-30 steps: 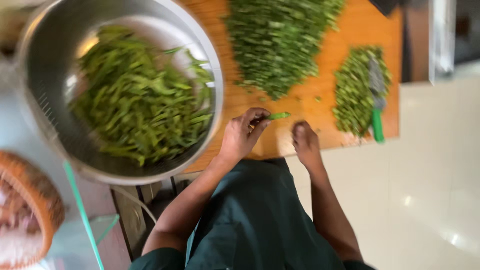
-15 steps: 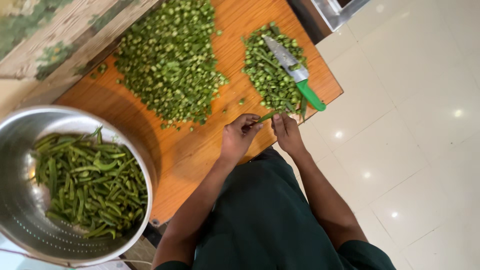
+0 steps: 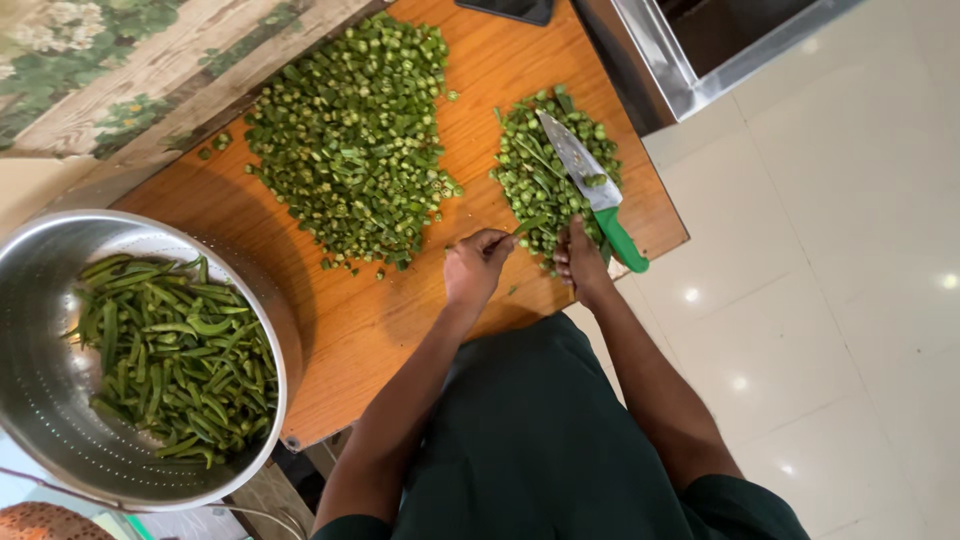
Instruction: The person picks up green beans from a metal colander, trims the ends by hand, and places the trimmed beans onto a wooden cutting board next to a pile of chopped vegetables.
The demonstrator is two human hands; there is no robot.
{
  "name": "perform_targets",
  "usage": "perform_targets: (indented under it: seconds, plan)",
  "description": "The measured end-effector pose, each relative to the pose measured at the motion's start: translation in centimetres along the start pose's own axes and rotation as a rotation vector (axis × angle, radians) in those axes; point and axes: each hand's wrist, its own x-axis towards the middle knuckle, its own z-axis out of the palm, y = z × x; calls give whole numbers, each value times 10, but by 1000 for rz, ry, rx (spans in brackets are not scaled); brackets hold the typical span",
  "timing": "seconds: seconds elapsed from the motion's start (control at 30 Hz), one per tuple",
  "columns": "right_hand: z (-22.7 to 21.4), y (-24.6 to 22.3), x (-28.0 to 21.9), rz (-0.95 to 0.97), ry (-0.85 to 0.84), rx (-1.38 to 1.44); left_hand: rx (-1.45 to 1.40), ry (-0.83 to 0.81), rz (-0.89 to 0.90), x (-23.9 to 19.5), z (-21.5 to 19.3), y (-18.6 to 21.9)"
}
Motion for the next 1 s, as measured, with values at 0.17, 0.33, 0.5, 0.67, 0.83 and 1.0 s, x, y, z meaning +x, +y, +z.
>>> perform_targets:
  seconds: [0.17,0.33,0.5,0.67,0.83,1.0]
  plan:
    - [-8,-7,17,192,-371,580,-65,84,47,2,-21,5]
    - [21,-5,14,-17,-93,-49,-102,137,-11,-1,-51,6]
    - [100,-12,6,-477,-293,-612,-156,278,93,-6,-83,2]
    - [187,-36,19,-739,-473,-868,-109,413,94,0,-128,-8]
    - [251,-41,33,-524,-594,-804,-88,556,22,15,-168,-25]
    - [289,-48,52,-623,-631,-926,-49,650,46,30,-191,-39]
